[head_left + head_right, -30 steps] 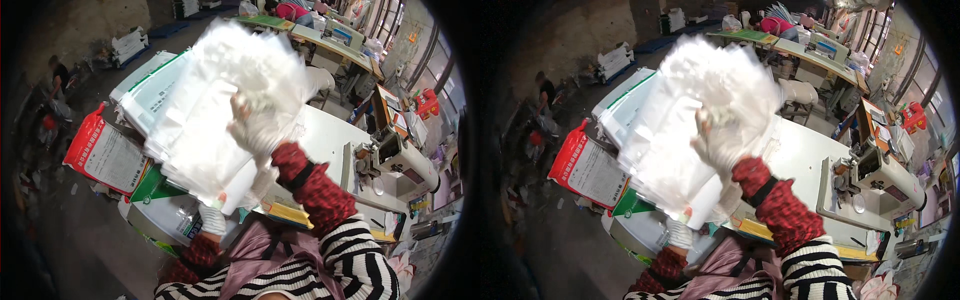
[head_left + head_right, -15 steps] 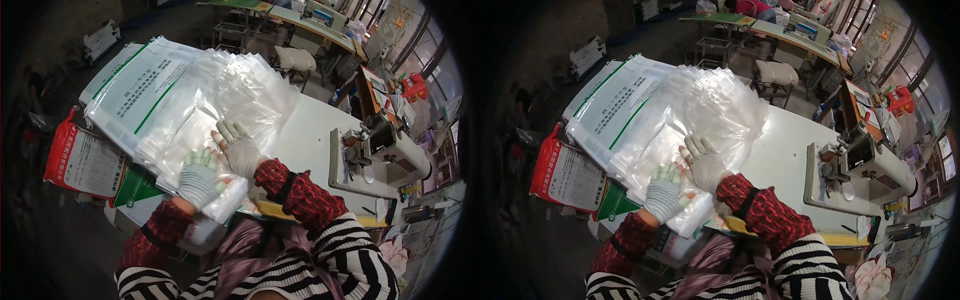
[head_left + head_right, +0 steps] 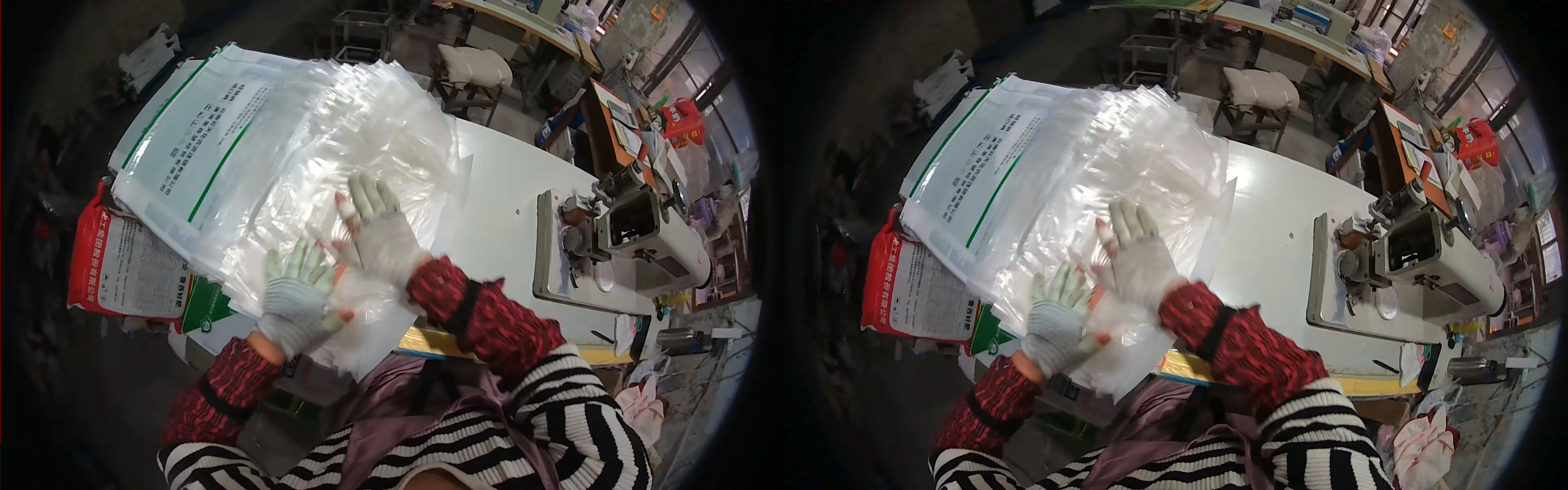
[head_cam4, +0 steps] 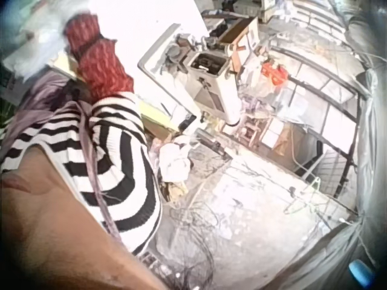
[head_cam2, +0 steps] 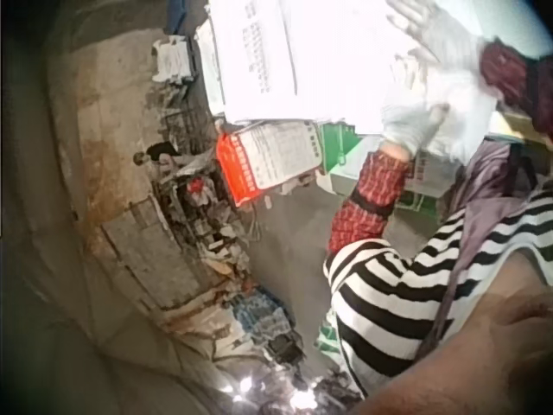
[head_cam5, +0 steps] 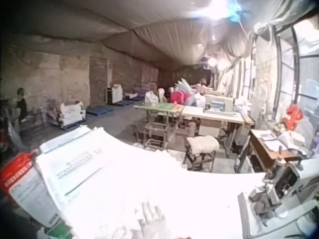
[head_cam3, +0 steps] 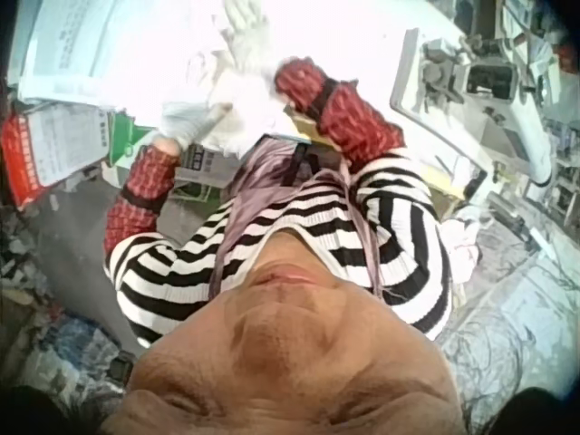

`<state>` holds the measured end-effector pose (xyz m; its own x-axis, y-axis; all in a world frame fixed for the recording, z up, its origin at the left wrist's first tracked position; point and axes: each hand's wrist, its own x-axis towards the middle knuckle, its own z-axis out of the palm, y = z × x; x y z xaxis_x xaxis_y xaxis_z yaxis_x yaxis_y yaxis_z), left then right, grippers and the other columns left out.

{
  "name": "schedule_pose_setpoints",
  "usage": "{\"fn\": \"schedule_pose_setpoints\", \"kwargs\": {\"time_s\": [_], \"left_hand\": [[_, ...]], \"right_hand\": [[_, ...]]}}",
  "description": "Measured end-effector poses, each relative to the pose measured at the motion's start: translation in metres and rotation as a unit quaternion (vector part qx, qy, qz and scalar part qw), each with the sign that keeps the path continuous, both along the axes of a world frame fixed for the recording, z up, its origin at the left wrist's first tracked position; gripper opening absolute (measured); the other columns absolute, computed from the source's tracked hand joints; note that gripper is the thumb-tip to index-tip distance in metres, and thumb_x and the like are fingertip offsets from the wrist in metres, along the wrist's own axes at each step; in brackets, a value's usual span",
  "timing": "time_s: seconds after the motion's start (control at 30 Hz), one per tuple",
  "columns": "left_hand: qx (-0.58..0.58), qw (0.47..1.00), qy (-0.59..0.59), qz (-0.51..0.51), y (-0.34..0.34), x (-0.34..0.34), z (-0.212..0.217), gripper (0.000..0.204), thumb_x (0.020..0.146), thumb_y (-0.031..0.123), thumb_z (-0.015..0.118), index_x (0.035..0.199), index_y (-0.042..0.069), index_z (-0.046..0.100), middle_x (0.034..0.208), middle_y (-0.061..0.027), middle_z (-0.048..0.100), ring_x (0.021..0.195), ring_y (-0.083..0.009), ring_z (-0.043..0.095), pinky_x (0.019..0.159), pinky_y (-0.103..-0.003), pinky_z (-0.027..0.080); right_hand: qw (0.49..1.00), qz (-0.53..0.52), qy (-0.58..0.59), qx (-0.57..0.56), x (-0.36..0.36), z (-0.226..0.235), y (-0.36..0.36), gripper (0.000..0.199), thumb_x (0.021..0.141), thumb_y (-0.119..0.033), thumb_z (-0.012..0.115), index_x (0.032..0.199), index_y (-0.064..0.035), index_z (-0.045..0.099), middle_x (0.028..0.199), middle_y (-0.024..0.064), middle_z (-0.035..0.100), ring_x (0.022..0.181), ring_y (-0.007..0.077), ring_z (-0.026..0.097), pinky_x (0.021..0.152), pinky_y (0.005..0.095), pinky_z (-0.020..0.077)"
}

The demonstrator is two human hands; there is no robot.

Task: Folding and stacking large printed plastic bags at a factory workstation.

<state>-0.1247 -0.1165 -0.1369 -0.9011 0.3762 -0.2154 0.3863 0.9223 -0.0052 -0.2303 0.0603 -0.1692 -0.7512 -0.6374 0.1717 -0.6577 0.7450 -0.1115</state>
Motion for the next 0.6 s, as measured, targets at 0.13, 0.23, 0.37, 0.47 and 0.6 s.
{"fn": "schedule_pose_setpoints", "kwargs": {"time_s": [0.13,0.23,0.37,0.47,0.6], "left_hand": [[0.05,0.998,0.009,0.024,0.003,0.004,0.002,0.096,0.071,0.067,0.06,0.144,0.01,0.038,0.151,-0.0237,0.027,0.142,-0.042,0.018,0.109,-0.066,0.007],[0.053,0.998,0.03,0.03,0.027,-0.008,0.006,0.099,0.069,0.067,0.062,0.144,0.007,0.037,0.151,-0.0238,0.026,0.142,-0.0415,0.018,0.109,-0.066,0.008],[0.048,0.993,0.104,0.025,0.035,-0.016,0.0,0.097,0.07,0.067,0.062,0.142,0.006,0.04,0.149,-0.0212,0.031,0.142,-0.0393,0.019,0.107,-0.068,0.011],[0.01,1.0,-0.002,0.003,0.022,-0.006,0.009,0.091,0.073,0.064,0.06,0.141,0.005,0.041,0.15,-0.0209,0.03,0.143,-0.0374,0.015,0.108,-0.068,0.008],[0.03,0.999,0.034,-0.008,0.014,0.021,0.001,0.093,0.071,0.059,0.064,0.142,0.005,0.039,0.148,-0.0208,0.034,0.142,-0.04,0.017,0.109,-0.067,0.007]], "right_hand": [[0.999,-0.04,-0.012,0.008,0.014,-0.003,0.062,0.08,0.088,-0.054,0.049,0.145,-0.0005,0.03,0.153,0.0258,0.017,0.144,0.0377,0.013,0.117,0.046,0.0096],[0.992,-0.116,0.051,-0.021,-0.026,-0.01,0.099,0.082,0.09,-0.058,0.043,0.148,-0.0029,0.025,0.155,0.0221,0.015,0.144,0.0353,0.013,0.117,0.048,0.0072],[0.956,-0.156,-0.233,0.088,-0.024,0.037,0.03,0.078,0.089,-0.056,0.043,0.145,-0.0025,0.031,0.15,0.0241,0.027,0.143,0.036,0.016,0.116,0.0499,0.0081],[0.996,0.015,-0.039,-0.084,0.036,-0.002,0.026,0.068,0.088,-0.052,0.046,0.141,-0.0085,0.042,0.148,0.027,0.03,0.142,0.0376,0.019,0.115,0.0539,0.0073],[0.997,-0.076,-0.012,-0.016,0.029,-0.031,0.11,0.073,0.088,-0.052,0.051,0.147,-0.0131,0.034,0.148,0.0334,0.023,0.139,0.0451,0.022,0.113,0.052,0.0167]]}}
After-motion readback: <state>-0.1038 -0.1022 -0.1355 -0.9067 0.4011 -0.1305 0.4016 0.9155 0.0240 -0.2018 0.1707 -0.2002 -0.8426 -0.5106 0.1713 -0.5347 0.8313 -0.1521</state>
